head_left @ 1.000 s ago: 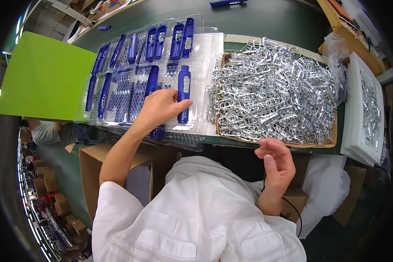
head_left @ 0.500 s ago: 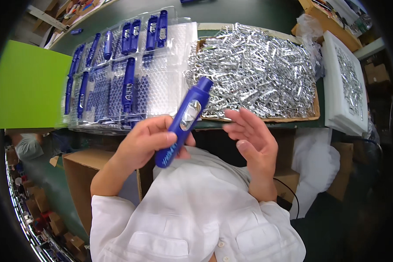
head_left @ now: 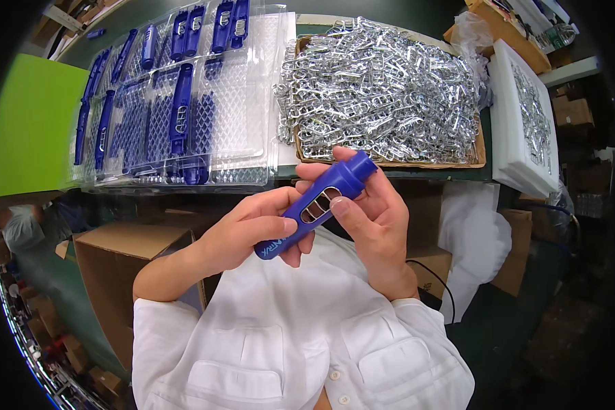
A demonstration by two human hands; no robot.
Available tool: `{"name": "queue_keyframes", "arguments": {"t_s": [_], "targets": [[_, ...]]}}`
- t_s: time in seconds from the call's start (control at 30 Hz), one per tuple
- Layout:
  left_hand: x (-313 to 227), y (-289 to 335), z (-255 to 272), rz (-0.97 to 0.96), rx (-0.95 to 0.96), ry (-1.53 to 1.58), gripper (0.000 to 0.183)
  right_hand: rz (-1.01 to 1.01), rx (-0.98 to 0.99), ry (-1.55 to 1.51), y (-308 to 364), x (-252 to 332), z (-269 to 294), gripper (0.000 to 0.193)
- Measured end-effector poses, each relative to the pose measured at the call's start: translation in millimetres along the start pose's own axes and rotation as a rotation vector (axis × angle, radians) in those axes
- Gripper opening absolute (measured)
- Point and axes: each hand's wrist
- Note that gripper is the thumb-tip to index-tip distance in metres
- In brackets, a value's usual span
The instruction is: The person assembles blue vegetable peelers by inserting metal blades into plastic handles. They pick up a handle, insert a blade from a tray, and place the finished peeler into a clear plastic packaging tray. The process is repeated multiple times throughout the clip.
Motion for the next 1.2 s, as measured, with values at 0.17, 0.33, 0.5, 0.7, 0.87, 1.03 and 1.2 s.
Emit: {"name": "queue_keyframes", "arguments": {"t_s": [0.17,0.33,0.5,0.7,0.87,1.03,1.2], "targets": [[0,-1,-9,-0.081,-0.132,-0.204,0.038,0.079,-0.003,0.001,2,-12,0,0.059],[-3,-2,-12,-0.125,-0.223,-0.415,0.032,0.125,-0.016,0.065,3,-16,-3,0.055],[1,-11,-11,-0.165,-0.273,-0.486,0.034,0.155,-0.040,0.051,4,-27,3,0.054],[9,-14,-12,-0.272,-0.253,-0.489,0.034,0.155,-0.082,0.074,7,-28,0,0.054],[8,-18,-13,-0.349,-0.326,-0.622,0.034,0.213,-0.065,-0.017,5,-27,-2,0.047],[19,-32,-8,-0.431,-0.325,-0.625,0.035,0.306,-0.091,0.087,4,-40,2,0.045],[17,-30,-4,-0.429,-0.363,-0.620,0.034,0.319,-0.152,0.253,2,-38,-10,0.049]]}}
Point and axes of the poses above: each hand's wrist, its own y-axis away from the middle knuckle, its own z-axis out of the back of the hand, x = y × z, and after that the axes turned 5 degrees about z, right-handed
